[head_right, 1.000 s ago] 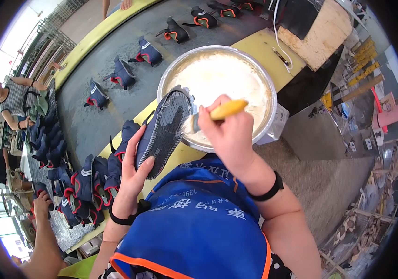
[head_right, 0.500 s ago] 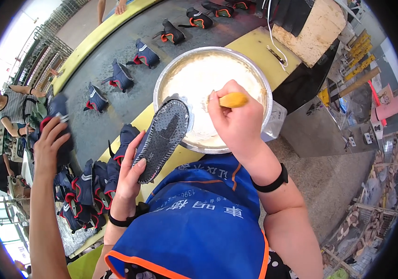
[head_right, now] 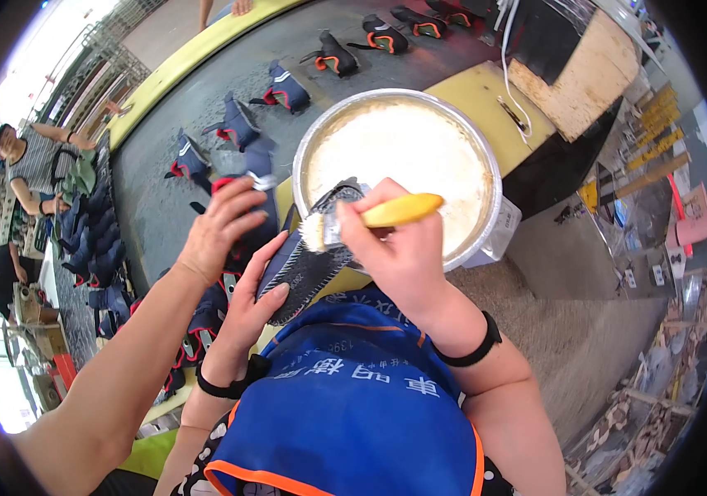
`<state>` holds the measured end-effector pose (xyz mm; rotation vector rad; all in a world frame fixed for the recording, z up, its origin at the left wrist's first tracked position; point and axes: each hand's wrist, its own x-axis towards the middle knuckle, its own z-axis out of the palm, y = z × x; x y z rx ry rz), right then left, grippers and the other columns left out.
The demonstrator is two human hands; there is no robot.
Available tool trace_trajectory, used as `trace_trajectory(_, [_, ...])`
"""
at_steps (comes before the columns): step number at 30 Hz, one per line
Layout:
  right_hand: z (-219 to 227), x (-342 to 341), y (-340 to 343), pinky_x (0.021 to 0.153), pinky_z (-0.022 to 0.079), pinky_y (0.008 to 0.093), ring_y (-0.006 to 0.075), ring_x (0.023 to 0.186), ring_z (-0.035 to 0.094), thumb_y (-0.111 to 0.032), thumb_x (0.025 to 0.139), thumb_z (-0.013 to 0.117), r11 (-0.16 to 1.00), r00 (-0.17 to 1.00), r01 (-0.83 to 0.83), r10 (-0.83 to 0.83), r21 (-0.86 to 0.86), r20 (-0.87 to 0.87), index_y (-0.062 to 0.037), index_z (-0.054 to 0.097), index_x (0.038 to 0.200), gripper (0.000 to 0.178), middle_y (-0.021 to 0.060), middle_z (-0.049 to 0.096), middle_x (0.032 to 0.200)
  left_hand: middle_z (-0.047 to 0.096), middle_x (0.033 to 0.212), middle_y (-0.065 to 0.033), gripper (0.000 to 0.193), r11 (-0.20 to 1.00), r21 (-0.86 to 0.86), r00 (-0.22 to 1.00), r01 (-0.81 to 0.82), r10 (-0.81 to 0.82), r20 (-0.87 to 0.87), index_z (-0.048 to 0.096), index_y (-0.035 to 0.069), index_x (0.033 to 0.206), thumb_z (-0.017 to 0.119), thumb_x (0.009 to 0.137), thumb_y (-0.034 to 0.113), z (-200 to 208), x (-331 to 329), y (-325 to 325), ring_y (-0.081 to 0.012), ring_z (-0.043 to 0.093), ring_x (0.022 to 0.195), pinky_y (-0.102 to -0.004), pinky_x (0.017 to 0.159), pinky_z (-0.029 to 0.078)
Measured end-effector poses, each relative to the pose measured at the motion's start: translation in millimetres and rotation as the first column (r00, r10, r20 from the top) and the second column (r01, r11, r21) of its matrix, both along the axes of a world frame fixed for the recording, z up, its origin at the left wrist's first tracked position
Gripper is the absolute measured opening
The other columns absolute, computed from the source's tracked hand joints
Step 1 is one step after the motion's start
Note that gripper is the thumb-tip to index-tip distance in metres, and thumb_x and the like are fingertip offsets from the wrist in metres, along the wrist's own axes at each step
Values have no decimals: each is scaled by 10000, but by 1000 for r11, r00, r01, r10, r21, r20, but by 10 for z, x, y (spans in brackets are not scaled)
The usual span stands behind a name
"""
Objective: Apply glue to the bottom of shoe soles using a brush.
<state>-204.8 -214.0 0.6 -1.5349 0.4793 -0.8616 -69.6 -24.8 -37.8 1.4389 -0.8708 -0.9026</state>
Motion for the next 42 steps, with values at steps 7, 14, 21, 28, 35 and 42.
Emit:
trace_trajectory(7, [-238,-272,-448,517,366,202,51,586,460,-100,987,553,928,890,368,-371,65,264,-67,515,865,132,5,528,784,476,1421,-135,678,999,-26,987,21,-25,-158,309,25,1522,622,948,201,-22,-82,49,-199,450,1314,-329,1116,324])
trace_trajectory(14, [-602,-308,-607,531,276,211,43,582,370,-174,1016,531,868,841,453,-492,205,225,-92,508,836,199,-29,432,692,461,1428,-137,707,988,-135,957,-69,27,-289,261,41,1542,594,950,234,-70,-96,134,-201,489,1273,-356,1043,426])
trace_trajectory(21, [-845,-346,-616,560,254,213,45,626,346,-209,1027,476,884,876,444,-463,148,137,-83,503,835,231,-33,417,714,577,1298,-241,649,885,-260,641,-386,55,-766,444,-2,1417,478,942,438,400,532,193,-311,648,979,-423,772,580])
trace_trajectory(28, [-785,-323,-582,566,250,216,56,615,317,-196,1027,465,872,872,471,-483,130,81,-88,473,818,235,-35,387,703,653,1024,-120,432,543,349,339,-764,798,-498,597,50,1146,663,888,391,471,2410,244,-281,660,794,-392,722,588])
trace_trajectory(35, [-785,-252,-592,521,253,189,30,606,328,-187,1025,478,837,842,529,-538,143,34,-90,489,844,206,-39,410,746,521,1317,-140,608,144,435,29,-889,966,-259,505,132,1329,770,782,133,-800,3622,421,-308,569,1139,-542,858,553])
trace_trajectory(42, [-899,-289,-628,512,245,180,23,603,297,-191,1010,492,816,814,576,-578,-45,-57,-89,478,817,218,-49,386,750,443,1461,-190,815,-14,451,264,-892,794,547,372,226,1521,751,800,246,-1636,3971,865,-355,500,1297,-380,1084,427])
